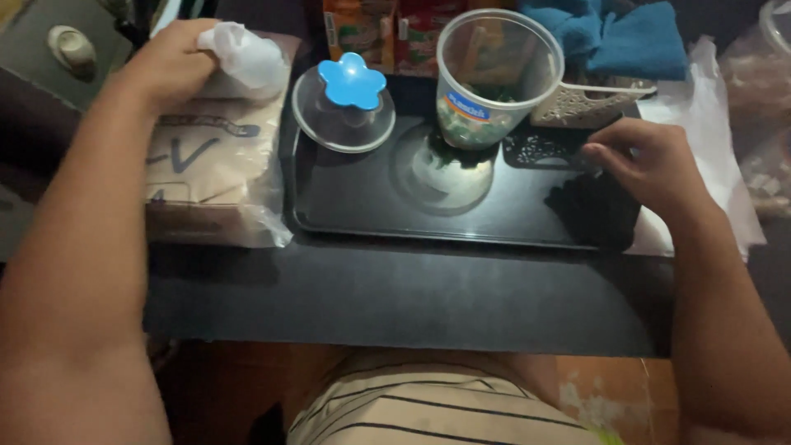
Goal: Packing small green and white candies from a clear bowl into small white bags on a black tray.
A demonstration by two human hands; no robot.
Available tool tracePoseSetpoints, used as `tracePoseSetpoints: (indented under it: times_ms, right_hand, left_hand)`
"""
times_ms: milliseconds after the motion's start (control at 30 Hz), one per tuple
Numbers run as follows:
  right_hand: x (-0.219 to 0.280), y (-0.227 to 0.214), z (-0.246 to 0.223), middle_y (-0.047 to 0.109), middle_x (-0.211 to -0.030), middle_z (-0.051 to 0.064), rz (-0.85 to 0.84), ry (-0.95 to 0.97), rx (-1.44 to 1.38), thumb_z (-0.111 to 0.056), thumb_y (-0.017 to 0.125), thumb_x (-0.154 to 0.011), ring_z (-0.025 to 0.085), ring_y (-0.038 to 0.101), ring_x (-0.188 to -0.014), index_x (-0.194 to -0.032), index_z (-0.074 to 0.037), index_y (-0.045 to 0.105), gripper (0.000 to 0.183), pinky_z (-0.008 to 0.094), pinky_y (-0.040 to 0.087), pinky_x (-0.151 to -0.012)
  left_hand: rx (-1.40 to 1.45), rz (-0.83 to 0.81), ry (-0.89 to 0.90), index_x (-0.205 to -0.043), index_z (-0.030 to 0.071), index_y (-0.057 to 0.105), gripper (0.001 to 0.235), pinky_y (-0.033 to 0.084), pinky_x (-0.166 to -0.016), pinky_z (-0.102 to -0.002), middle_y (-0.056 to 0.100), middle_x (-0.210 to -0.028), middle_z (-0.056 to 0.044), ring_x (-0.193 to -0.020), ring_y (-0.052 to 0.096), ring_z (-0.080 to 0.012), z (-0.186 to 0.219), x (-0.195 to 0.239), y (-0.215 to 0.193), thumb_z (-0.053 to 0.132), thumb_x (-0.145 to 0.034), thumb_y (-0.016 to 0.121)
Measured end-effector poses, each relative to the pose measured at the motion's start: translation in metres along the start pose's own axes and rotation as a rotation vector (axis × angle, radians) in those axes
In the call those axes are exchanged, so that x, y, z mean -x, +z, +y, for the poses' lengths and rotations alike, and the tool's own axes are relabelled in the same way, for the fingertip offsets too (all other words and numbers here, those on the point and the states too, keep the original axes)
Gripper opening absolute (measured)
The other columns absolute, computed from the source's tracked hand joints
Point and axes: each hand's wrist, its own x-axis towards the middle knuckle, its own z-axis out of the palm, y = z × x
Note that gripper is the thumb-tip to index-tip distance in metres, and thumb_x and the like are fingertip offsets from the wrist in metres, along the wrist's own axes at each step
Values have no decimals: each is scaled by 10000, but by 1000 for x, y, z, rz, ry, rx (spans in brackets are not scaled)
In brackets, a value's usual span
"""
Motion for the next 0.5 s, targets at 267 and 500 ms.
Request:
tracePoseSetpoints:
  times_ms: [267, 500]
  right_hand:
    - [3, -12, -1, 630, -822, 81, 110, -87, -12, -74, 713, -970, 171, 536, -733, -914, -18, 672, 89, 311, 398, -695]
    - [21, -52, 36, 692, -830, 98, 547, 97, 166, 17, 716, -1004, 157, 650, -701, -994, -16, 685, 47, 290, 488, -615]
  left_hand:
    - [-205, 32, 122, -1056, -5, 582, 203, 375, -724, -443, 604, -1015, -208, -926, 544, -346, -28, -14, 6, 15, -877, 487]
    - [-93, 126, 78, -1275, -16, 586, 391, 373, -660, -433, 584, -1039, -179, -910, 529, -307, -62, -26, 14, 12, -885, 592]
